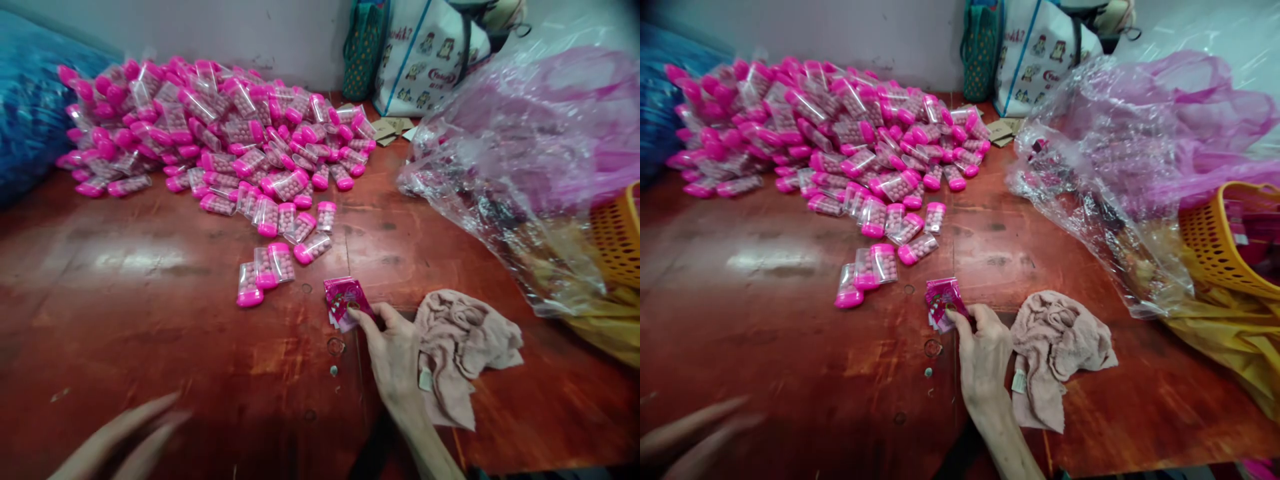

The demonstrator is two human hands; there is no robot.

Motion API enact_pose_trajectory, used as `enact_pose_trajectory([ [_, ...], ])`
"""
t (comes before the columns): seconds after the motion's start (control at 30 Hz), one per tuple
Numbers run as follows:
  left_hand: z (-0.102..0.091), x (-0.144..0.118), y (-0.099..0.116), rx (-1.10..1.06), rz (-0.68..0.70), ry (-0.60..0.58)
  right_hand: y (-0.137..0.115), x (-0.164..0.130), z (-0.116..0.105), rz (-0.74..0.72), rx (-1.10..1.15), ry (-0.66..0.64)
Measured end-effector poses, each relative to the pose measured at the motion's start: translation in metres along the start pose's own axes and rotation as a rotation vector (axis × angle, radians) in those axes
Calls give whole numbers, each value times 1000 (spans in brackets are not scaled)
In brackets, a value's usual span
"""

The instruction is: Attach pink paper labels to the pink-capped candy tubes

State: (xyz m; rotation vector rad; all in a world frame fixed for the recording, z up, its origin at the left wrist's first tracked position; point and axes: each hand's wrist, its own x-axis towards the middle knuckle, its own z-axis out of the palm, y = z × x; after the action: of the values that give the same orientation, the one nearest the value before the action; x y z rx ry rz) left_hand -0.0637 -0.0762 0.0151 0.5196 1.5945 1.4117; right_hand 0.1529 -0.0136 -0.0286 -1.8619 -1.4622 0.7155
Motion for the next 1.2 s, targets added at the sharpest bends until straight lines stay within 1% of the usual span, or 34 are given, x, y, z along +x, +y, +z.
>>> enact_pose_trajectory([
  [0.03,12,-5,-2,49,46,-31,0,1,-1,-36,-12,-1],
  [0.07,29,-7,-5,207,160,-124,0,1,-1,-79,-35,0],
  [0.1,47,-7,-10,358,349,-230,-1,1,-1,-119,-62,0],
  [0.13,66,-5,-17,496,503,-386,0,1,-1,-152,-88,-2],
  [0.17,84,-2,-23,622,620,-534,0,0,-1,-173,-110,-7],
  [0.2,98,3,-30,741,690,-603,1,0,-1,-183,-122,-10],
  [0.23,108,7,-37,836,750,-621,2,0,-1,-184,-115,-8],
  [0.27,113,11,-43,916,789,-642,4,0,-1,-180,-94,3],
  [0.3,114,14,-48,957,823,-644,5,0,-2,-175,-62,25],
  [0.33,112,17,-51,961,852,-649,7,0,-3,-162,-19,51],
  [0.4,103,19,-51,869,874,-649,9,2,-7,-98,119,95],
  [0.43,98,19,-49,798,857,-625,8,2,-9,-41,208,90],
  [0.47,95,19,-46,722,812,-583,7,3,-11,26,303,60],
  [0.5,94,19,-42,640,741,-527,4,3,-13,92,399,2],
  [0.53,94,18,-37,550,640,-473,1,2,-15,147,487,-76],
  [0.57,96,18,-33,457,512,-440,-3,1,-17,184,555,-162],
  [0.63,102,17,-25,280,237,-450,-11,-2,-18,198,608,-310],
  [0.67,105,17,-23,201,132,-471,-14,-4,-18,181,598,-347],
  [0.7,107,17,-22,134,64,-488,-17,-7,-17,154,567,-355],
  [0.77,110,15,-23,19,26,-487,-20,-11,-13,81,473,-314],
  [0.87,108,12,-29,-142,-16,-437,-23,-17,-6,-44,377,-271],
  [1.0,99,13,-33,-265,-152,-292,-28,-22,2,-172,300,-278],
  [1.1,91,16,-32,-315,-251,-208,-33,-22,4,-197,248,-323],
  [1.2,83,19,-29,-344,-275,-116,-38,-19,6,-138,250,-396],
])
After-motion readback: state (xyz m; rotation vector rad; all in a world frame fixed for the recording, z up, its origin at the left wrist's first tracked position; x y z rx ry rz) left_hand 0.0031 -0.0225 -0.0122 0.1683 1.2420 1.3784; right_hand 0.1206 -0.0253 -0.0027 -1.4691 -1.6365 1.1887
